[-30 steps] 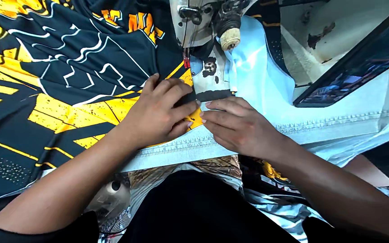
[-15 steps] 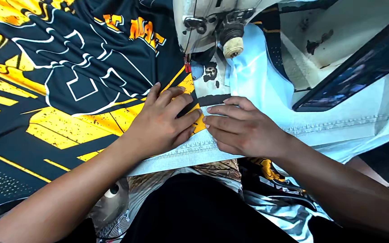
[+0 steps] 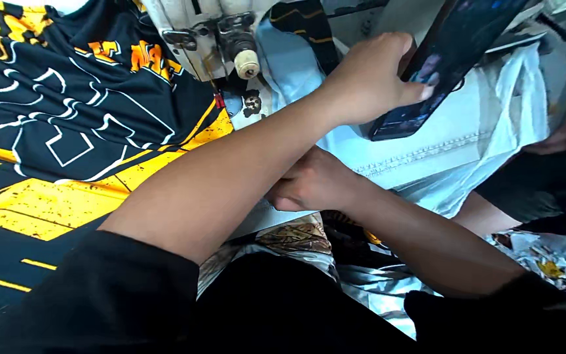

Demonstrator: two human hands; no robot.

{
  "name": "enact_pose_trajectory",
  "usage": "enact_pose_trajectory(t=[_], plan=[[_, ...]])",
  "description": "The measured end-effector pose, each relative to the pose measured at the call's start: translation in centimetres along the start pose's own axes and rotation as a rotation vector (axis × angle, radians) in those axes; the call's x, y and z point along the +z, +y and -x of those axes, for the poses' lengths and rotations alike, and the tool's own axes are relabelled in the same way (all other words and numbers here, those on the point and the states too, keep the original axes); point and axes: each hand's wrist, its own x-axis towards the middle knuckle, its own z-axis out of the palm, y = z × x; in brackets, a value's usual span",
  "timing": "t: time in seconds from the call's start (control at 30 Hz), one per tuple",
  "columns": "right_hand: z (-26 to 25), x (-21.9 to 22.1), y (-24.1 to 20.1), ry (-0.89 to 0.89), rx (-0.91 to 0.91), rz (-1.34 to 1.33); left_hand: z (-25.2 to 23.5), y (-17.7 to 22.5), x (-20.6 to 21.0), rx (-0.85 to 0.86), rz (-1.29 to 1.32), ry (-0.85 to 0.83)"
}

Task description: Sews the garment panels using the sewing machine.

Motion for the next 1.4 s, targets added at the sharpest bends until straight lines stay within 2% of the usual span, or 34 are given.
enact_pose_trajectory(t=[0.13,0.43,0.73,0.93,1.4], plan=[[0.2,-0.1,0.0,0.022,-0.005,0.036,-0.6,0.6,1.1,-0.031,-0.007,0.074],[0.3,0.0,0.1,0.030,-0.002,0.014,-0.1,0.9,1.8,0.091,-0.270,0.219],[0.3,0.0,0.0,0.016,0.017,0.040,-1.5,-0.4,2.2,0.131,-0.315,0.340],[0.2,0.0,0.1,-0.002,0.013,0.041,-1.9,-1.0,1.5,0.180,-0.284,0.304],[0.4,-0.1,0.1,0.003,0.015,0.035,-1.4,-0.1,1.7,0.121,-0.290,0.263]])
